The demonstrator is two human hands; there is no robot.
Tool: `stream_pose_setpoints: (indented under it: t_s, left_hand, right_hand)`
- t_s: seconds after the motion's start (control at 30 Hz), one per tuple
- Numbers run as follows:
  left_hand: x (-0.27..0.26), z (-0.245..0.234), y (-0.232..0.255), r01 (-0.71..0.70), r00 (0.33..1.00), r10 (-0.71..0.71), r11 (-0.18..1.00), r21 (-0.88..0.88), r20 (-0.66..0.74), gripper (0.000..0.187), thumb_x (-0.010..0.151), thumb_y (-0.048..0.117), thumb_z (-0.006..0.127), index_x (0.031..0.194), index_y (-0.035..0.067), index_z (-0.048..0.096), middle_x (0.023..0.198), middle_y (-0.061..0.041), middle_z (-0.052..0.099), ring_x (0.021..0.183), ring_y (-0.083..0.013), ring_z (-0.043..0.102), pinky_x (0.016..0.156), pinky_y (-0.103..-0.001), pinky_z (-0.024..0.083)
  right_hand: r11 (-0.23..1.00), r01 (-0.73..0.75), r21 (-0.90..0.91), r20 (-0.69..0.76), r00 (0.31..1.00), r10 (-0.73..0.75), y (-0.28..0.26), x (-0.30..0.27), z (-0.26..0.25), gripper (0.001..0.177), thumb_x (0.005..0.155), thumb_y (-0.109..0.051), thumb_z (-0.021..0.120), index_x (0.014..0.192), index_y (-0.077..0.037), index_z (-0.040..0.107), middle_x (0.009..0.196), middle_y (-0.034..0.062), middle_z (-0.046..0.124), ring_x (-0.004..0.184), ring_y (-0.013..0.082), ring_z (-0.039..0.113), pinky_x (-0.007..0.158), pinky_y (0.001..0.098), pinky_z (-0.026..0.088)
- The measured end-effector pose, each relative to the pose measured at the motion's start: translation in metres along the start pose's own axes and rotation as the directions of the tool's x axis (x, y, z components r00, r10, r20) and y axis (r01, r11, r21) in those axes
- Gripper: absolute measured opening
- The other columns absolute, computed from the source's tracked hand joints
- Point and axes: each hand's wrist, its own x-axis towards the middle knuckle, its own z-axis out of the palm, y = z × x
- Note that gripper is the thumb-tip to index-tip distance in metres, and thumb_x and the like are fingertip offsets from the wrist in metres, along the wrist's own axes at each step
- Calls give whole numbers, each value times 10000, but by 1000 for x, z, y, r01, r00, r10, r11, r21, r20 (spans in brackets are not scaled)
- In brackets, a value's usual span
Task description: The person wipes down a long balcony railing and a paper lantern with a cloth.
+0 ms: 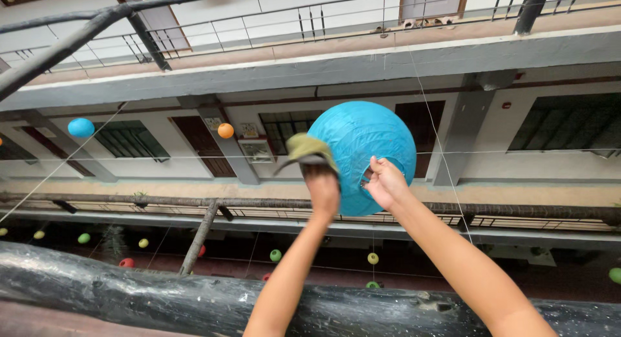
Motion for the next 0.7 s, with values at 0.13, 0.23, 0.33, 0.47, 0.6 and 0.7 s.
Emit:
stream_pose_setpoints:
  t_s: [0.13,0.23,0.33,0.47,0.6,0.7]
  left_hand:
    - [-48,9,44,-484,875,472,850,207,107,261,913,184,518,1061,43,680,1295,-237,572,1313,-518,387,1103,-659,149]
    - [-20,16,-8,-320,947,318,927,196,46,305,940,221,487,1122,48,660,1300,-205,589,1293,-461,429,1088,-607,210]
    - [33,10,-92,248,969,-249,965,-81,0,372,980,277,441,1213,57,630,1308,-157,615,1264,-375,493,1066,-529,302]
    - [48,-16,-153,589,780,-531,446,-674,330,463,1034,351,380,1334,68,590,1318,-94,650,1225,-260,578,1036,-425,424]
    - [48,-3,-160,730,647,-548,246,-638,529,510,1051,380,364,1423,86,551,1342,-56,657,1227,-206,609,1033,-380,480]
    - [40,11,-146,699,669,-553,241,-673,496,529,1065,410,381,1404,44,558,1325,-82,660,1211,-218,613,1025,-379,487]
  right_hand:
    - [999,49,-19,-95,994,-50,4,11,-7,198,1089,-270,544,998,-95,550,1048,110,672,1011,267,628,980,524,489]
    - [992,0,124,71,997,-9,-7,-10,-3,159,1058,-219,540,988,-79,514,1147,128,677,1105,301,633,1011,600,472]
    - [989,-61,134,-34,997,66,-35,-31,6,208,1046,-223,497,1129,-37,533,1266,151,649,1210,307,606,1077,610,443]
    - [983,-97,159,43,995,91,-56,-41,-3,312,1044,-230,492,1252,0,530,1313,139,617,1252,296,573,1105,593,419]
    - [995,22,-100,-121,992,-34,-55,-13,-39,371,1070,-259,477,1248,59,548,1299,163,652,1194,289,622,1102,506,444]
    - [844,38,-535,-301,925,-232,-58,8,-72,450,1138,-347,435,1120,74,593,1071,210,659,955,257,589,922,480,464]
